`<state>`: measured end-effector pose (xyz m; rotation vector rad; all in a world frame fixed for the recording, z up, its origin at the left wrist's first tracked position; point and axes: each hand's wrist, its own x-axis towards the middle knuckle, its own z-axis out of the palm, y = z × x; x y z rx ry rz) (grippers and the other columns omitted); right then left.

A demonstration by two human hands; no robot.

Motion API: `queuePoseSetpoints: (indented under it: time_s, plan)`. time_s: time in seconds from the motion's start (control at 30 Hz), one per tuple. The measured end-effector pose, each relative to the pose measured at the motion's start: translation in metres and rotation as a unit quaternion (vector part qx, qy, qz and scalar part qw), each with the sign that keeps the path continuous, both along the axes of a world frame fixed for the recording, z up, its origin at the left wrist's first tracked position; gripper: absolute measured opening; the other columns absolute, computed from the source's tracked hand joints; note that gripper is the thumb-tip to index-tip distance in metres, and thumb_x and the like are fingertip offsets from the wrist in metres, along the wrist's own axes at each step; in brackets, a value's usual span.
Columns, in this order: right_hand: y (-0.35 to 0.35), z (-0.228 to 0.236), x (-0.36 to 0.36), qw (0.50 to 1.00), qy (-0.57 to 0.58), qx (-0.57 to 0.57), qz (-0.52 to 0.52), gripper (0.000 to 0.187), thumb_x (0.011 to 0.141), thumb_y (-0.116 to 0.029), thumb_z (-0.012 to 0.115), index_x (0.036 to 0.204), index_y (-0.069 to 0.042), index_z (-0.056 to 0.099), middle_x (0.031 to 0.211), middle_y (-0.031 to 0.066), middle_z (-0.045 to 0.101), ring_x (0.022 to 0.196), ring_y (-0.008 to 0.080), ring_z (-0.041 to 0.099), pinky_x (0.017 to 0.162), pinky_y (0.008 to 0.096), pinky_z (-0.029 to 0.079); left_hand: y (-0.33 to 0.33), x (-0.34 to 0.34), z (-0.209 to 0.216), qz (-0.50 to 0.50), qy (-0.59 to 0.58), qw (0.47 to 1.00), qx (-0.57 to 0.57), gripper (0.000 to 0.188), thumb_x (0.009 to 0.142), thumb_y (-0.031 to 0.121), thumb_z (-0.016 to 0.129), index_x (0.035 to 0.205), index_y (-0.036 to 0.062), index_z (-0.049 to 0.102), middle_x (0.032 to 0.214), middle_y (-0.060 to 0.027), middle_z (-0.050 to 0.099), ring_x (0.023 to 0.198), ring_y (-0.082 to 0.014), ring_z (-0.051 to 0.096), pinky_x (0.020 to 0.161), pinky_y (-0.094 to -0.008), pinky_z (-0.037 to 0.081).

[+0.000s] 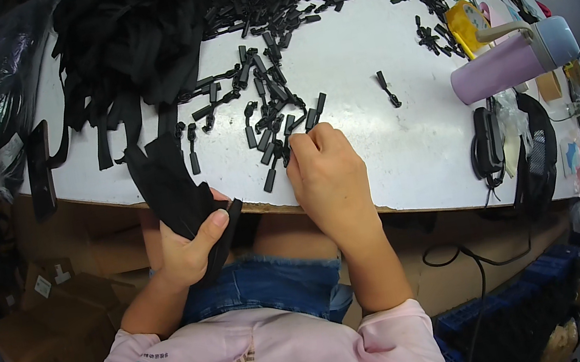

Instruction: Assembling plastic tips onto black fabric straps at a workbench.

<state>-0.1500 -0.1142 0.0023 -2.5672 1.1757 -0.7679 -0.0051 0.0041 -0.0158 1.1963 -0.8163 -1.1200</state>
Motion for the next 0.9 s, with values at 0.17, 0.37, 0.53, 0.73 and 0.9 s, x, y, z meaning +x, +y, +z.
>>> queuePoseSetpoints:
  time_s: [0.17,0.37,0.53,0.73,0.9]
  plan:
    - [0.002,0.001,0.001,0.999,0.032,-0.018,-0.007,0.008,0.065,-0.001,0.057,0.07,0.0,0.05,0.064,0.0102,0.046,0.056,0.0226,0.05,0.048,0.0314,0.043,-0.001,0.0,0.001,0.012,0.003,1.0,0.013,0.017,0.077,0.009,0.057,0.09,-0.0011,0.055,0.082,-0.003,0.055,0.074,-0.0081,0.049,0.068,-0.0222,0.041]
    - [0.01,0.007,-0.004,0.897,-0.329,0.291,-0.049,0.008,0.072,0.001,0.056,0.08,0.002,0.054,0.069,0.0084,0.056,0.056,0.0106,0.055,0.049,0.0217,0.046,-0.003,0.001,0.006,0.02,0.016,1.0,0.018,0.016,0.076,0.009,0.059,0.088,-0.0011,0.056,0.079,-0.0025,0.057,0.071,-0.0071,0.05,0.065,-0.021,0.041]
    - [0.041,-0.001,0.01,0.845,-0.386,0.362,0.072,0.01,0.071,0.001,0.059,0.081,0.001,0.059,0.07,0.0053,0.059,0.059,0.0113,0.055,0.055,0.0211,0.045,-0.004,-0.003,0.006,0.024,0.036,0.999,0.006,0.014,0.075,0.007,0.06,0.087,-0.0007,0.057,0.077,-0.0022,0.058,0.07,-0.0065,0.051,0.063,-0.0205,0.042]
    - [0.038,0.0,0.019,0.929,-0.314,0.102,0.165,0.016,0.061,0.005,0.064,0.075,-0.001,0.06,0.067,0.0066,0.057,0.06,0.0188,0.052,0.056,0.0258,0.04,-0.003,-0.003,0.006,0.011,-0.018,0.999,-0.025,0.012,0.074,0.005,0.06,0.085,0.0003,0.058,0.077,-0.0021,0.058,0.069,-0.0061,0.052,0.062,-0.0202,0.043]
    - [0.038,-0.002,0.019,0.935,-0.294,0.059,0.191,0.016,0.061,0.005,0.063,0.076,0.0,0.059,0.07,0.0074,0.056,0.059,0.0185,0.052,0.054,0.0249,0.041,0.002,-0.008,-0.002,0.058,-0.012,0.998,-0.027,0.013,0.075,0.004,0.059,0.086,-0.0009,0.057,0.079,-0.0037,0.058,0.072,-0.0069,0.053,0.065,-0.0203,0.043]
